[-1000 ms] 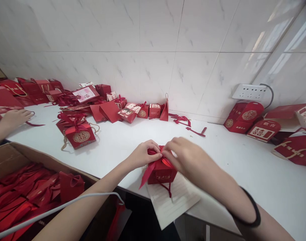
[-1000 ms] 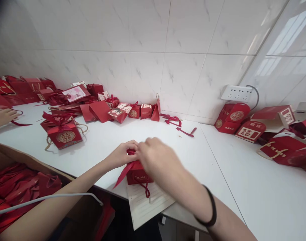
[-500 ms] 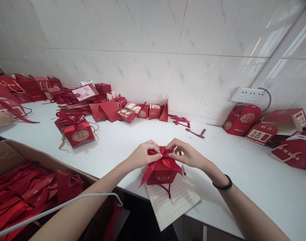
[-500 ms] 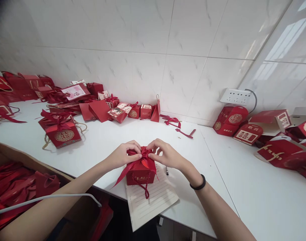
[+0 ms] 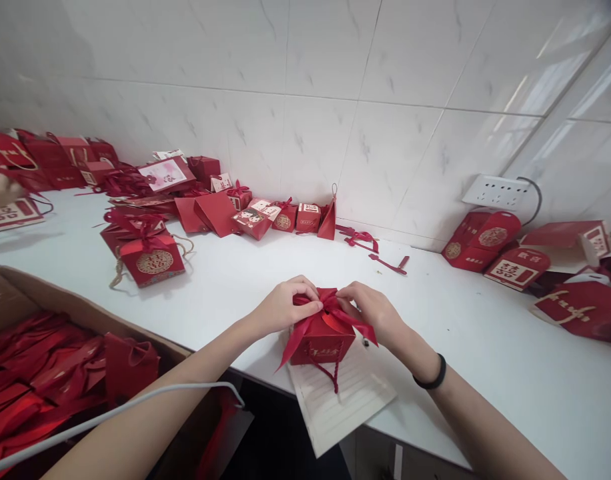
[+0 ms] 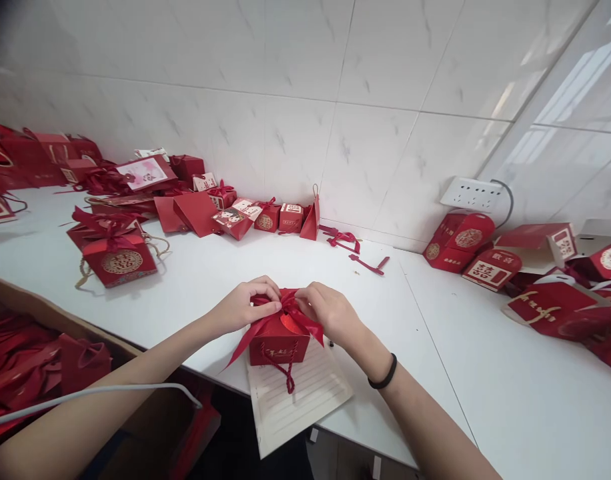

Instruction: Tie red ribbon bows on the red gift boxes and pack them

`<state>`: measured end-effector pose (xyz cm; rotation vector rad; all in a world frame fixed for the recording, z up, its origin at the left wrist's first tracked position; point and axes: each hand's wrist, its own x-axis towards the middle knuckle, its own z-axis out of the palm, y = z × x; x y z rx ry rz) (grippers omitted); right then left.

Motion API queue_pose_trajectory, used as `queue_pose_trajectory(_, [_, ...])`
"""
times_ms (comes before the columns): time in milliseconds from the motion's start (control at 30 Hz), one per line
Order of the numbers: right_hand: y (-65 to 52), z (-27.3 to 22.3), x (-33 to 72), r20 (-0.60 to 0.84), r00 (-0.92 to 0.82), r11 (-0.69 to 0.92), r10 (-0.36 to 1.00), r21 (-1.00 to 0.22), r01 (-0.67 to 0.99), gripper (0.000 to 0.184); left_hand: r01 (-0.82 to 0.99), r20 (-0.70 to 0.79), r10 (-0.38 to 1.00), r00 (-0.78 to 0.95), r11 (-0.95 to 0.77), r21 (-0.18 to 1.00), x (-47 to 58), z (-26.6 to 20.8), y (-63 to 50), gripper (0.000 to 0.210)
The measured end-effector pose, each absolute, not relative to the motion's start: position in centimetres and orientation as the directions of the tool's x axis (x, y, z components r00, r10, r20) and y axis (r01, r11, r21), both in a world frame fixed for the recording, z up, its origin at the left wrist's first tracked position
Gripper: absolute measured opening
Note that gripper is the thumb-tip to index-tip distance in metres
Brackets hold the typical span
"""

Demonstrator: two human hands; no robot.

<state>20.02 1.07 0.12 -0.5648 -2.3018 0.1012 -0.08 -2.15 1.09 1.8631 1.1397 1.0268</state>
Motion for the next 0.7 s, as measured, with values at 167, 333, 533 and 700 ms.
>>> queue_pose_trajectory(167, [0.4,1.5,19.4,0.446,-0.48,0.618,0.755,-0.728,0.296,0.023,0.325,0.285,0.913,0.293,-0.376,0.868,0.0,0.9,-2.1,0.011])
queue_pose_trajectory(333, [0.0,2.6,18.5,0.168,-0.407,0.24,0.898,-0.962,0.132,0.029,0.329,0.302,0.908,0.291,-0.391,0.859,0.0,0.6,-2.0,0.01])
queue_pose_trajectory(533, [-0.3,3.2,18.0,-0.091,-0.439,-0.028,0.894,-0.989,0.148,0.039,0.323,0.305,0.905,0.297,-0.396,0.86,0.0,0.4,-1.9,0.01])
queue_pose_trajectory(700, [0.2,4.1,17.7,-0.117,-0.501,-0.025,0.857,-0.982,0.186,0.037,0.315,0.306,0.902,0.305,-0.398,0.861,-0.1,0.4,-1.9,0.011])
